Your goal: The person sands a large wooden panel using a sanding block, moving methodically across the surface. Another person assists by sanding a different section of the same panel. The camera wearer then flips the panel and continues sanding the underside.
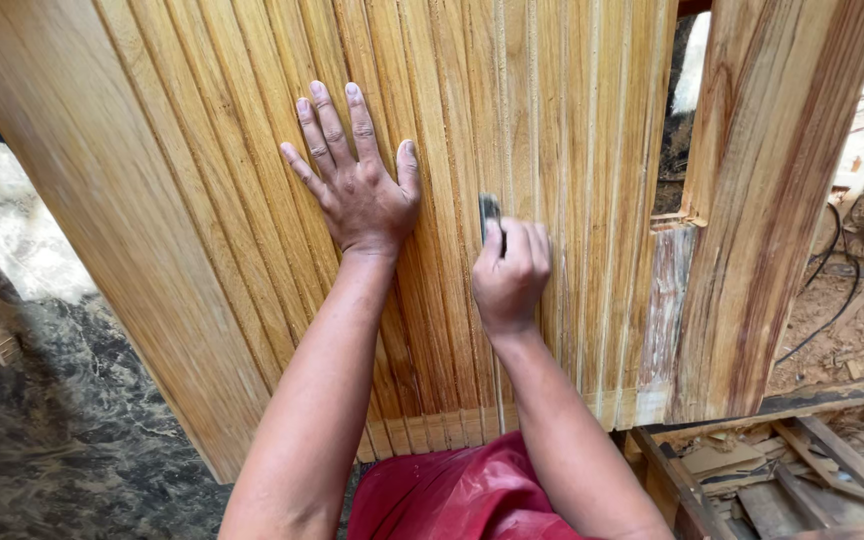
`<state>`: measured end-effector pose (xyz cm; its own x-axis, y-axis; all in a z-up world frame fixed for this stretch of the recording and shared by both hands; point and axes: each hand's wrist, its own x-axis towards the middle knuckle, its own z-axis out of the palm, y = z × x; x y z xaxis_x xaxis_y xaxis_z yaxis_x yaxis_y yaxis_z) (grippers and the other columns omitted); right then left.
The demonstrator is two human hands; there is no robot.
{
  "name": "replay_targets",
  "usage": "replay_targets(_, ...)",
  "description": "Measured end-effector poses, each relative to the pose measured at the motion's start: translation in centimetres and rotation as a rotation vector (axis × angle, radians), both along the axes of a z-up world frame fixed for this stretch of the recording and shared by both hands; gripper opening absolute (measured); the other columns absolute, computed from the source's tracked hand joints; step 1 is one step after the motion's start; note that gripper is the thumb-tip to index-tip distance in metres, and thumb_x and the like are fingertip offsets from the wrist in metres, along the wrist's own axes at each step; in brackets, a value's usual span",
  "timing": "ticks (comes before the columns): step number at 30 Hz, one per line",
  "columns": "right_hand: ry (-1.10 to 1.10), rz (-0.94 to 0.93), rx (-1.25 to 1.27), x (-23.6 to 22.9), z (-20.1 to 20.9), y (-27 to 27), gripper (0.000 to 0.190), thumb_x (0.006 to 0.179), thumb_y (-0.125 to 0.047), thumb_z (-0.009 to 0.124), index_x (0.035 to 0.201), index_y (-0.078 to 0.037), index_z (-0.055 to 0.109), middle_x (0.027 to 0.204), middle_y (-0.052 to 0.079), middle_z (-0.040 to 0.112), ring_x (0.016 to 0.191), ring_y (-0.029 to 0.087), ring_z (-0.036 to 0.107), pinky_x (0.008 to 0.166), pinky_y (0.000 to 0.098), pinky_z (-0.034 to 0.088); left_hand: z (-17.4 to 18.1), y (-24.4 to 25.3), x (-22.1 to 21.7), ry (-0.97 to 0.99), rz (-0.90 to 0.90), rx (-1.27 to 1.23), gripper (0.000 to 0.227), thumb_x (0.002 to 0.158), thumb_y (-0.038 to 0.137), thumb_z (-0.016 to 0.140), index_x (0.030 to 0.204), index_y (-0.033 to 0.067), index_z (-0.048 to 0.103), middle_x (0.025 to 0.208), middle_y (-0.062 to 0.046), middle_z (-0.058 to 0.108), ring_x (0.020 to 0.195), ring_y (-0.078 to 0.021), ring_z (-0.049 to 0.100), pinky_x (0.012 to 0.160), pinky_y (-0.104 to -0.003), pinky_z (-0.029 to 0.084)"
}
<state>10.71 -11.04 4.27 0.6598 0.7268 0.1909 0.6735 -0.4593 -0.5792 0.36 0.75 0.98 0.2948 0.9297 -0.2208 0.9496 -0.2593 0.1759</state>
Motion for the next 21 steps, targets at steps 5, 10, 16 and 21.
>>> replay_targets(5,-0.074,-0.01,0.013,0.9,-4.2,0.3,0.013,0.099,-0.002,0.066,0.085,-0.002,0.066,0.079,0.014,0.066,0.074,0.028,0.062,0.068,0.0409,0.05,0.3,0.1,0.1,0.061,-0.001,-0.022,0.078,0.106,0.055,0.043,0.167,0.0142,0.02,0.173,-0.017,0.008,0.161,-0.0341,0.007,0.127,-0.064,-0.002)
replay_targets(10,0.025,0.015,-0.053,0.4,-2.8,-0.7,0.014,0.099,-0.003,0.066,0.085,-0.001,0.065,0.077,0.013,0.064,0.072,0.027,0.059,0.066,0.0407,0.046,0.1,-0.4,-0.1,0.06,-0.004,-0.027,0.078,0.106,0.056,0.043,0.167,0.0141,0.019,0.172,-0.018,0.007,0.161,-0.0348,0.006,0.127,-0.065,-0.001)
replay_targets(16,-0.096,0.015,0.012,1.6,-2.4,2.9,0.013,0.097,0.0,0.067,0.085,-0.001,0.065,0.078,0.015,0.063,0.075,0.029,0.058,0.071,0.0443,0.046,-0.1,0.1,-0.2,0.062,-0.015,-0.032,0.079,0.106,0.057,0.042,0.167,0.0137,0.018,0.172,-0.018,0.006,0.16,-0.0351,0.005,0.126,-0.065,-0.001)
replay_targets(21,-0.044,0.034,0.022,1.3,-2.6,1.5,0.01,0.097,-0.001,0.066,0.087,0.001,0.065,0.081,0.016,0.064,0.078,0.03,0.059,0.072,0.0441,0.047,0.1,0.2,0.1,0.051,-0.006,-0.038,0.08,0.104,0.057,0.043,0.167,0.0136,0.018,0.172,-0.018,0.005,0.16,-0.035,0.005,0.126,-0.065,-0.003)
